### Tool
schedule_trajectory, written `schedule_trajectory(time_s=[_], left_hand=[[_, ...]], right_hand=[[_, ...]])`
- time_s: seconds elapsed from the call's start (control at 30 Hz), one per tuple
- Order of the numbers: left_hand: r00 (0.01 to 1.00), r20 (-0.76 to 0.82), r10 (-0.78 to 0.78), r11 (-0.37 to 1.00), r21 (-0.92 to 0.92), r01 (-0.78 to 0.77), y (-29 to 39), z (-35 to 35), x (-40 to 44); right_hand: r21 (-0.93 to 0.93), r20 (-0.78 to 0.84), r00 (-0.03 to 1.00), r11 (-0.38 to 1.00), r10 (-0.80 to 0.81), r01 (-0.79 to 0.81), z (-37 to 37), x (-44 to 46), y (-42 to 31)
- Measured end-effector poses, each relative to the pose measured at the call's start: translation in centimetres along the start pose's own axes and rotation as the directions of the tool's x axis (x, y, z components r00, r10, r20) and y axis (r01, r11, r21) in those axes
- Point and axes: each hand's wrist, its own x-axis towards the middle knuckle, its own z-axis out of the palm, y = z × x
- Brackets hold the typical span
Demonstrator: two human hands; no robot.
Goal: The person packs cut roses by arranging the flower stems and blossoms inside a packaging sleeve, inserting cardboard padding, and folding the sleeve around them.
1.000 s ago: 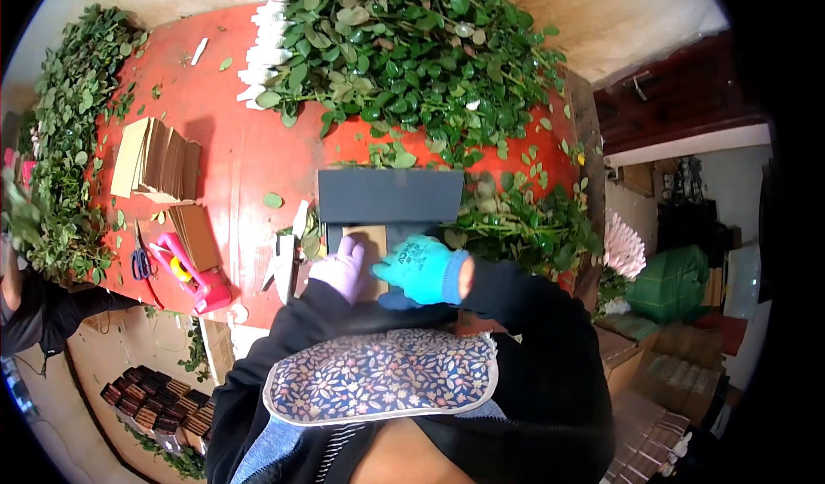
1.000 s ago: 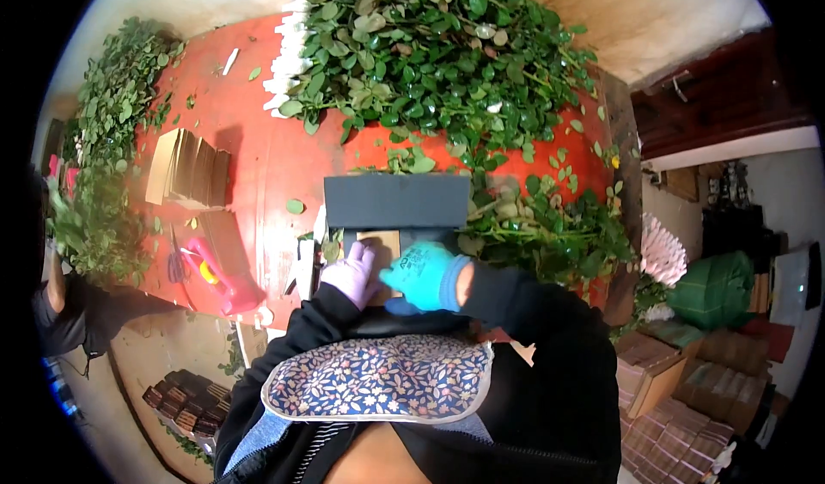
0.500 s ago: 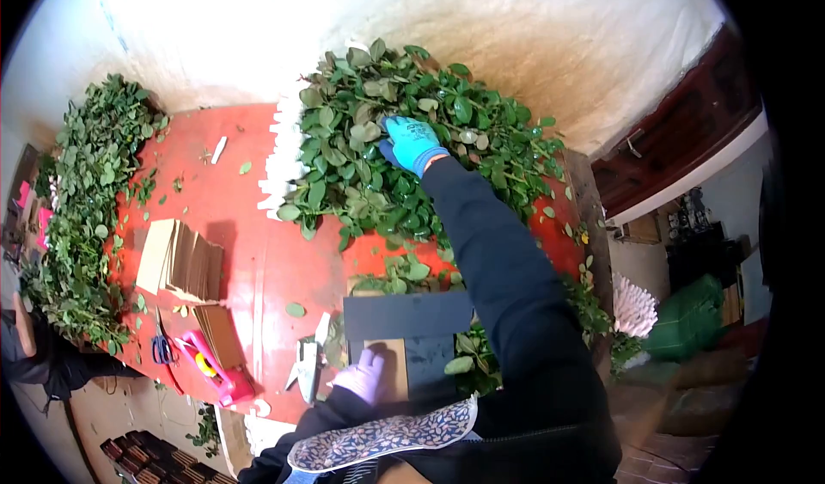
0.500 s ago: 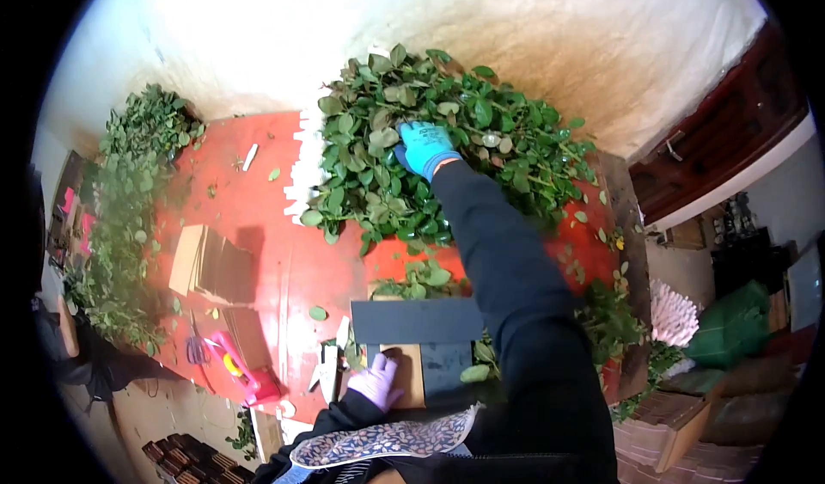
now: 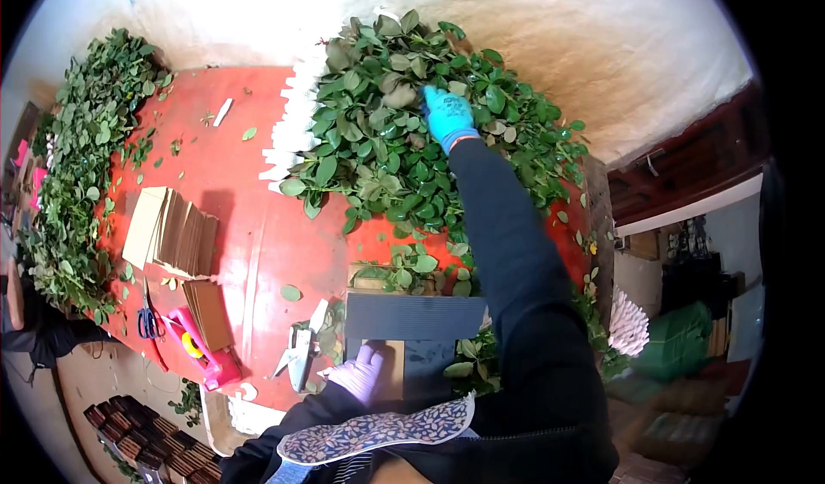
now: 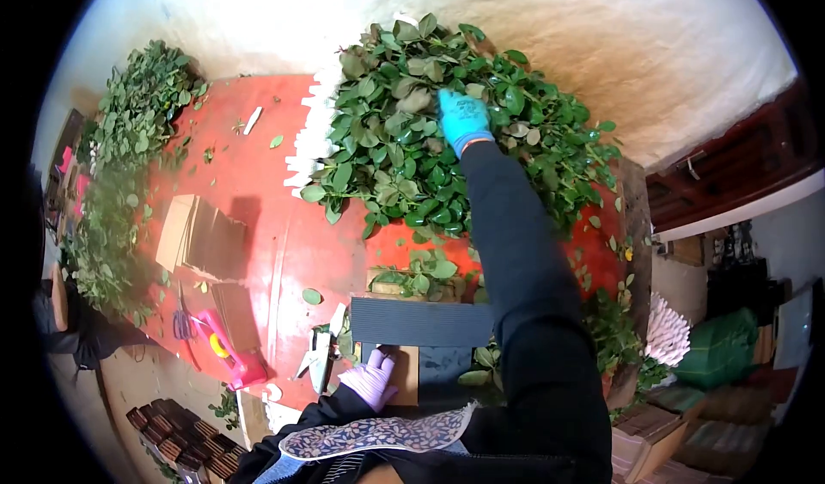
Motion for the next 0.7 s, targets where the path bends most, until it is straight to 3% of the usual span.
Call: schedule_trajectory(time_s=[0.13,0.23,0.3,0.33,0.4,0.47,0.6,0.67,0.7], left_hand=[[1.000,-0.003,0.025,0.999,-0.031,-0.025,-0.1,-0.7,-0.3],[0.999,-0.032,0.013,1.000,-0.023,-0.013,0.1,-0.1,-0.1],[0.999,-0.040,0.014,1.000,-0.017,-0.014,0.1,-0.2,-0.1],[0.998,-0.050,0.026,0.999,-0.033,-0.028,0.0,-0.2,-0.1],[0.998,-0.053,0.038,0.998,-0.048,-0.040,0.1,-0.1,0.0],[0.999,-0.042,0.008,1.000,-0.026,-0.009,0.3,-0.2,-0.1],[0.998,-0.056,0.024,0.998,-0.052,-0.026,-0.1,-0.2,-0.2],[0.998,-0.048,0.030,0.997,-0.069,-0.033,-0.2,-0.6,-0.4],[0.996,-0.079,0.047,0.995,-0.084,-0.053,-0.2,-0.6,-0.5]], right_hand=[[0.137,0.018,0.993,0.984,0.115,-0.117,-2.3,0.9,0.4],[-0.012,-0.180,0.981,0.997,-0.073,0.072,-3.1,-0.5,-0.6],[-0.030,-0.362,0.906,0.974,-0.220,0.225,-3.3,-1.3,-2.8],[0.025,-0.268,0.915,0.948,-0.301,0.318,-5.8,-2.6,-5.1],[0.177,-0.155,0.888,0.872,-0.433,0.456,-3.7,-3.5,-7.1],[0.403,-0.128,0.919,0.828,-0.372,0.391,-1.8,-3.7,-8.1],[0.415,-0.023,1.000,0.910,-0.017,0.025,1.5,0.3,-3.8],[0.323,-0.021,0.997,0.944,0.071,-0.061,1.4,1.4,-1.4],[0.329,-0.096,0.992,0.943,0.085,-0.049,0.9,1.3,-1.0]])
